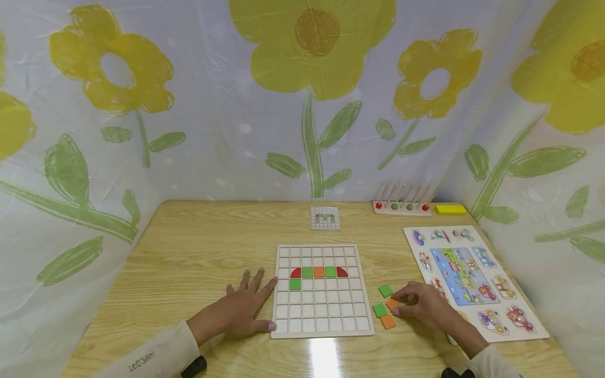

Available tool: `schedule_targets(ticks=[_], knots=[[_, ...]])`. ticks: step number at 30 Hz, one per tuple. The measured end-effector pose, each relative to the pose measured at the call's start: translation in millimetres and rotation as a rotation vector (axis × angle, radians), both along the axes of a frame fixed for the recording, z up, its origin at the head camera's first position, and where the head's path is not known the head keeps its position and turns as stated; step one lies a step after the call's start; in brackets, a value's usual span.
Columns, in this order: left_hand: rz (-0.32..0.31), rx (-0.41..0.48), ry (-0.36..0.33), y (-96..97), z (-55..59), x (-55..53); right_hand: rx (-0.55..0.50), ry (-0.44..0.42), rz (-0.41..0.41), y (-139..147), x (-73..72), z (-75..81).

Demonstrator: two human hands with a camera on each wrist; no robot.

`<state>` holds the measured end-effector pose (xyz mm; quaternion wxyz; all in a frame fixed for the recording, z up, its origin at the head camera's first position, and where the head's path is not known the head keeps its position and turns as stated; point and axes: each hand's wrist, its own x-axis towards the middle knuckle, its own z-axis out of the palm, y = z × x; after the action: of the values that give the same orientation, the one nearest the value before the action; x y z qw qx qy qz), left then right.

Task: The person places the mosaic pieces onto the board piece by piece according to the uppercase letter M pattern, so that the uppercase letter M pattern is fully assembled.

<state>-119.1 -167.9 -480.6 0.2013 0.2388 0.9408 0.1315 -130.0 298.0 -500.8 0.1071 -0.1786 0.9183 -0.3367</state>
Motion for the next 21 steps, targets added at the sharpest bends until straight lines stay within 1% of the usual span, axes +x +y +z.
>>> schedule_targets(ticks=[4, 8, 10, 13, 15, 18, 21], knots=[[-0.003, -0.008, 0.003, 0.4, -0.2, -0.3, -0.030, -0.012, 0.002, -0.5, -0.7, -1.4], [-0.004, -0.024, -0.001, 0.7, -1.2, -1.1, -0.079, -0.037, 0.031, -0.2, -1.4, -3.0], [-0.004, -0.024, -0.004, 0.8, -1.9, -1.0, -0.095, -0.034, 0.049, -0.7, -1.9, -2.5], [-0.004, -0.022, -0.007, 0.6, -3.1, -0.6, -0.114, -0.023, 0.054, -2.7, -4.3, 0.7], [-0.001, -0.018, -0.011, 0.6, -3.0, -0.4, -0.113, -0.014, 0.040, -5.4, -6.7, 4.3], [-0.007, -0.031, -0.003, 0.6, -2.8, -0.9, -0.117, 0.001, 0.031, -10.5, -10.8, 10.0], [-0.013, -0.046, 0.009, 0.5, -2.4, -1.9, -0.112, 0.032, 0.040, -17.1, -14.6, 14.8]])
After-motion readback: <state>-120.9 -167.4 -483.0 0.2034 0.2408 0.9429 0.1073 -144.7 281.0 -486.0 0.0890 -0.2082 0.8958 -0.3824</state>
